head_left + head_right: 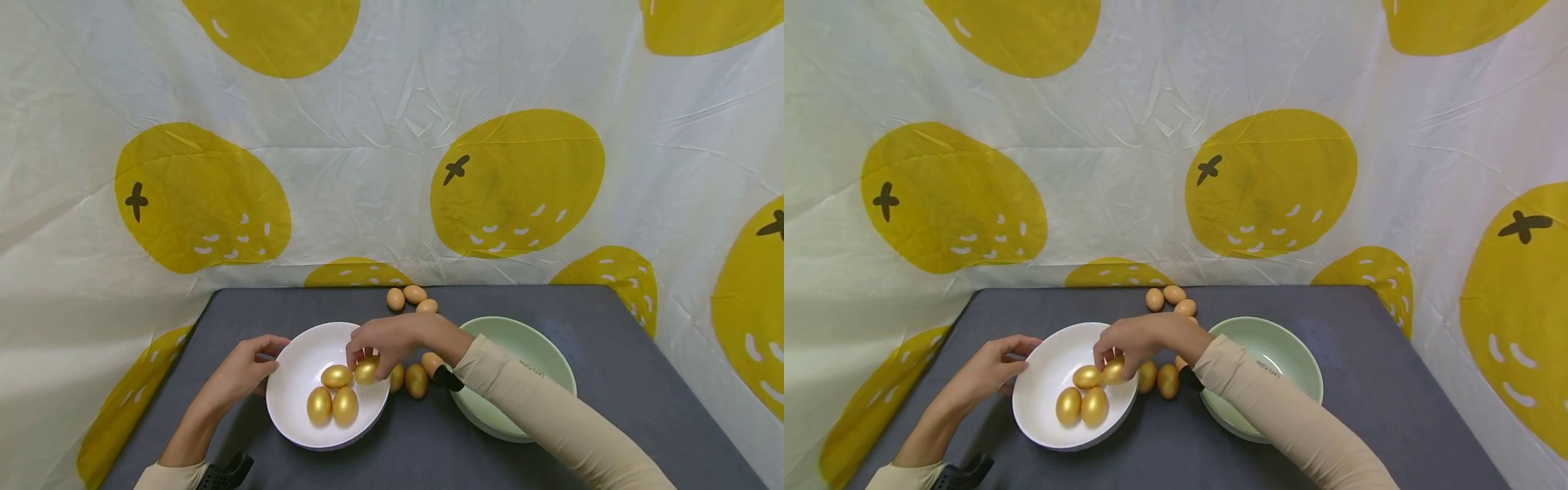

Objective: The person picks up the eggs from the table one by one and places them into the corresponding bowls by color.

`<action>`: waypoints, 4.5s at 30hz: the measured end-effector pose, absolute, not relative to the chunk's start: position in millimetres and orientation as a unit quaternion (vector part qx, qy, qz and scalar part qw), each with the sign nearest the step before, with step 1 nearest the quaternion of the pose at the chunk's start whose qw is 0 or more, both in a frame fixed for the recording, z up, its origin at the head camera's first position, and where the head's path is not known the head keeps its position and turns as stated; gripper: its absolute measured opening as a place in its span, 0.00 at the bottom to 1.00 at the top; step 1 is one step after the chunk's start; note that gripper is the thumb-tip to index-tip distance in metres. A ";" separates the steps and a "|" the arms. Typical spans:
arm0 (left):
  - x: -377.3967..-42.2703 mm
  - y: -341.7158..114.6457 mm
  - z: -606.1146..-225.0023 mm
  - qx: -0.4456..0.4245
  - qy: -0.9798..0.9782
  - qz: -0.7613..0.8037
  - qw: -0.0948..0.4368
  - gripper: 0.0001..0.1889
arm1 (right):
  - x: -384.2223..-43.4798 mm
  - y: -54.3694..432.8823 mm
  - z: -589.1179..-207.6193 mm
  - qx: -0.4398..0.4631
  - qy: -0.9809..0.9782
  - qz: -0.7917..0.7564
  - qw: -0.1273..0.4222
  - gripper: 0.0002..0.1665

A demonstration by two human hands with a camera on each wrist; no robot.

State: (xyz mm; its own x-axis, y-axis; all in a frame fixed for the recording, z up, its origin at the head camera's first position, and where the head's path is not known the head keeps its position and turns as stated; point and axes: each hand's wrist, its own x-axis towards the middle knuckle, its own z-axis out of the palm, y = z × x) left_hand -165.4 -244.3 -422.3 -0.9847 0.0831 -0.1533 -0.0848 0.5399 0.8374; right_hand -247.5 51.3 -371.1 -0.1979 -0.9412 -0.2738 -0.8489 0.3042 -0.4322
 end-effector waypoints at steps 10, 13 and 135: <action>-164.9 -245.4 -422.9 -0.002 0.872 0.482 0.088 0.20 | -240.6 43.8 -374.5 -0.592 0.763 -0.077 0.249 0.18; -165.4 -245.5 -423.0 0.001 0.871 0.483 0.088 0.20 | -239.7 42.9 -377.3 -0.594 0.763 -0.067 0.245 0.19; -162.6 -243.4 -422.4 -0.002 0.867 0.490 0.089 0.20 | -247.1 95.4 -406.1 -0.460 0.860 0.080 0.205 0.11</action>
